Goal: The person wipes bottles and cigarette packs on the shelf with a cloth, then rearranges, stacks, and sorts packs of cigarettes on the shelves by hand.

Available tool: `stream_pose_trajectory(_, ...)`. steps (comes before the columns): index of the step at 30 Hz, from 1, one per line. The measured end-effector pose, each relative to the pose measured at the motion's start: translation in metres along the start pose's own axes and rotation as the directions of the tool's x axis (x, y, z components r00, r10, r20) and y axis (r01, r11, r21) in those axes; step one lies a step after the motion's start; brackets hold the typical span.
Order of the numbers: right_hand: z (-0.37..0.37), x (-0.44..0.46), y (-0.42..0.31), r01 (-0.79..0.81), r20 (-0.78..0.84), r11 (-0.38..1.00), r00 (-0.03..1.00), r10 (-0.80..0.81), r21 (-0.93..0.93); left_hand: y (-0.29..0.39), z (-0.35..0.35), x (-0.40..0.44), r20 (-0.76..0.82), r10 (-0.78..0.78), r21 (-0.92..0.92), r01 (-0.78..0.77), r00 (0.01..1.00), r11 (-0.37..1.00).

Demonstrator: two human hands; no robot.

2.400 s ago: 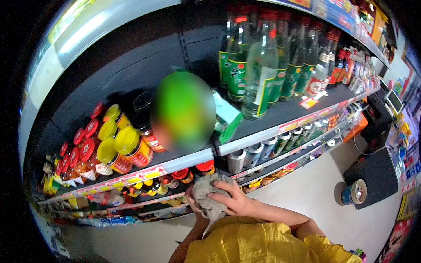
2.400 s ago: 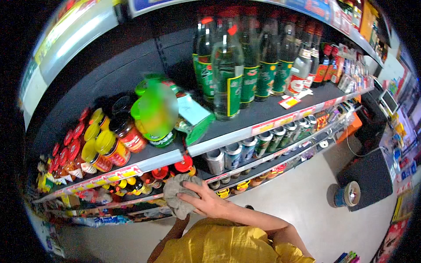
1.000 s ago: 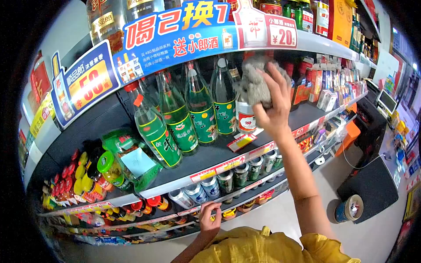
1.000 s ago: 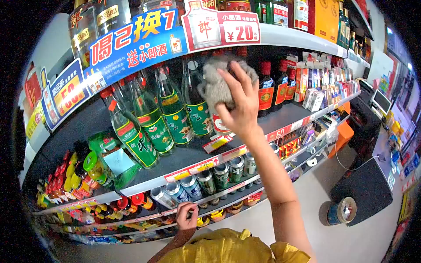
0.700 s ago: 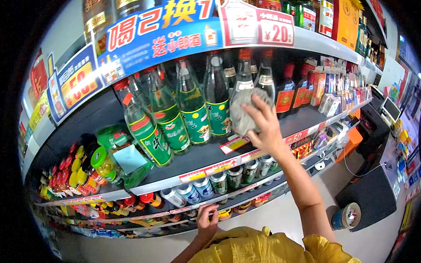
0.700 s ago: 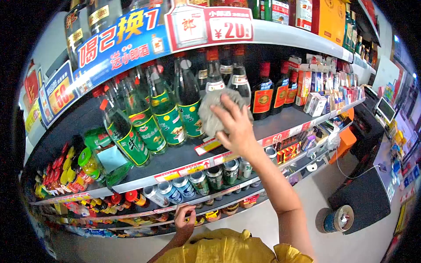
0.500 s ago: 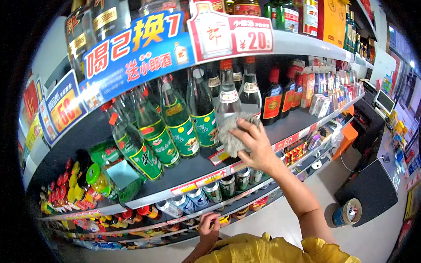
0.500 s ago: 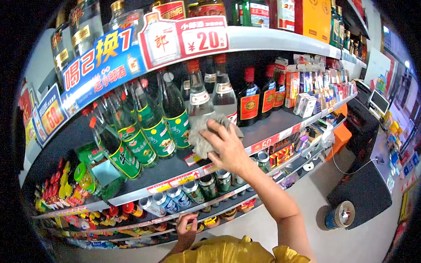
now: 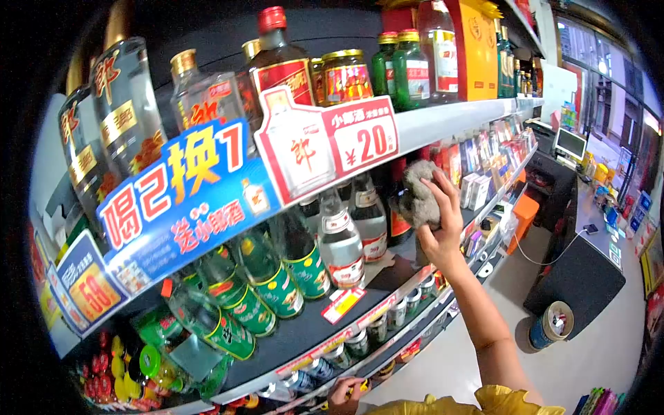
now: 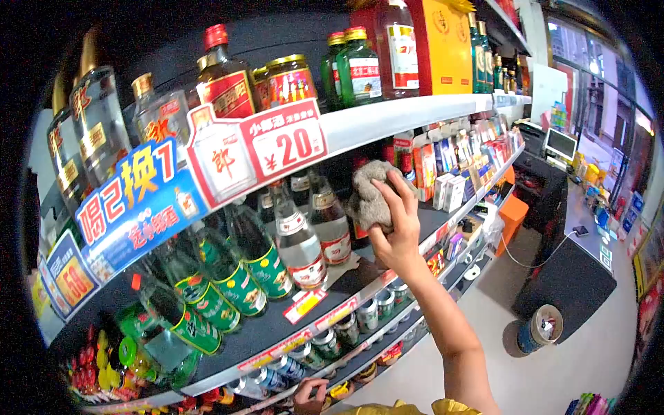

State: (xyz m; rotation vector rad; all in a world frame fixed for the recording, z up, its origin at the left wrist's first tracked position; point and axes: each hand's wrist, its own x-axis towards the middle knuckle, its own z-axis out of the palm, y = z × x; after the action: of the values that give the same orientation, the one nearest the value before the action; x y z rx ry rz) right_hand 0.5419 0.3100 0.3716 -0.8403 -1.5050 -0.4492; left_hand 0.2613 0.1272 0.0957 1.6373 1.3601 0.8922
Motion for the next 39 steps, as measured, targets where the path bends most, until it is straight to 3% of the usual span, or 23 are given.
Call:
stream_pose_trajectory(1, 0.006, 0.002, 0.012, -0.009, 0.004, 1.0, 1.0, 0.009, 0.013, 0.015, -0.001, 0.001, 0.038, -0.074, -0.05, 0.076, 0.996, 0.996)
stream_pose_trajectory(2, 0.011, 0.004, 0.022, 0.003, 0.033, 1.0, 0.999, -0.003, -0.023, 0.005, 0.009, 0.007, -0.002, -0.034, 0.056, 0.034, 0.999, 0.998)
stream_pose_trajectory(4, 0.023, 0.001, 0.04, 0.04, 0.1, 0.993, 0.995, -0.028, -0.111, 0.013, 0.014, 0.014, -0.001, -0.033, -0.111, 0.033, 0.999, 0.993)
stream_pose_trajectory(5, 0.023, -0.003, 0.047, 0.017, 0.196, 0.998, 0.981, -0.003, -0.067, 0.021, 0.016, 0.015, -0.001, -0.039, -0.192, 0.039, 0.999, 0.981)
stream_pose_trajectory(7, 0.025, -0.013, 0.057, 0.001, 0.27, 0.997, 0.963, -0.022, 0.078, 0.053, 0.008, 0.025, -0.053, 0.084, -0.167, -0.092, 0.995, 0.982)
stream_pose_trajectory(9, 0.018, -0.023, 0.062, 0.061, 0.357, 0.996, 0.931, -0.078, 0.059, 0.054, 0.016, 0.036, -0.068, 0.139, -0.176, -0.149, 0.988, 0.973)
stream_pose_trajectory(11, 0.01, -0.034, 0.072, 0.11, 0.448, 0.989, 0.882, -0.144, 0.101, 0.043, 0.019, 0.047, 0.079, 0.166, -0.267, -0.139, 0.983, 0.953)
stream_pose_trajectory(13, 0.002, -0.041, 0.082, 0.119, 0.5, 0.977, 0.845, -0.193, 0.175, 0.064, 0.022, 0.064, 0.224, 0.028, -0.137, 0.003, 0.974, 0.991)
stream_pose_trajectory(14, -0.003, -0.041, 0.09, 0.109, 0.536, 0.968, 0.816, -0.216, 0.226, 0.055, 0.036, 0.068, 0.202, -0.013, -0.113, 0.037, 0.979, 0.993)
stream_pose_trajectory(15, -0.008, -0.042, 0.097, 0.093, 0.566, 0.957, 0.789, -0.24, 0.276, 0.091, 0.045, 0.084, -0.066, 0.596, -0.091, -0.599, 0.8, 0.795)
stream_pose_trajectory(17, -0.022, -0.037, 0.11, 0.073, 0.558, 0.926, 0.78, -0.285, 0.37, 0.116, 0.069, 0.108, -0.11, 0.682, -0.104, -0.691, 0.723, 0.716)
stream_pose_trajectory(19, -0.034, -0.037, 0.126, 0.0, 0.506, 0.864, 0.81, -0.296, 0.504, 0.178, 0.086, 0.122, -0.197, 0.576, -0.008, -0.589, 0.794, 0.808)
stream_pose_trajectory(22, -0.057, -0.034, 0.154, 0.05, 0.42, 0.82, 0.84, -0.343, 0.57, 0.215, 0.108, 0.155, -0.221, 0.667, 0.007, -0.682, 0.712, 0.731)
stream_pose_trajectory(27, -0.099, -0.01, 0.207, 0.167, 0.184, 0.864, 0.941, -0.284, 0.476, 0.271, 0.143, 0.205, -0.267, 0.744, 0.131, -0.742, 0.613, 0.658)
stream_pose_trajectory(29, -0.113, 0.007, 0.226, 0.184, 0.08, 0.924, 0.972, -0.223, 0.334, 0.288, 0.152, 0.22, -0.227, 0.758, 0.17, -0.742, 0.611, 0.649)
stream_pose_trajectory(31, -0.116, 0.021, 0.247, 0.13, 0.039, 0.946, 0.988, -0.148, 0.296, 0.301, 0.164, 0.239, -0.208, 0.701, 0.169, -0.681, 0.682, 0.713)
stream_pose_trajectory(35, -0.118, 0.037, 0.277, 0.196, 0.448, 0.976, 0.867, -0.218, 0.095, 0.329, 0.2, 0.299, -0.247, 0.657, 0.057, -0.666, 0.713, 0.744)
stream_pose_trajectory(37, -0.105, 0.025, 0.287, 0.029, 0.611, 0.992, 0.785, -0.099, 0.123, 0.332, 0.212, 0.323, -0.216, 0.591, 0.2, -0.557, 0.777, 0.806)
stream_pose_trajectory(39, -0.109, 0.024, 0.289, 0.01, 0.648, 0.993, 0.757, -0.086, 0.119, 0.331, 0.223, 0.339, -0.205, 0.517, 0.148, -0.496, 0.831, 0.855)
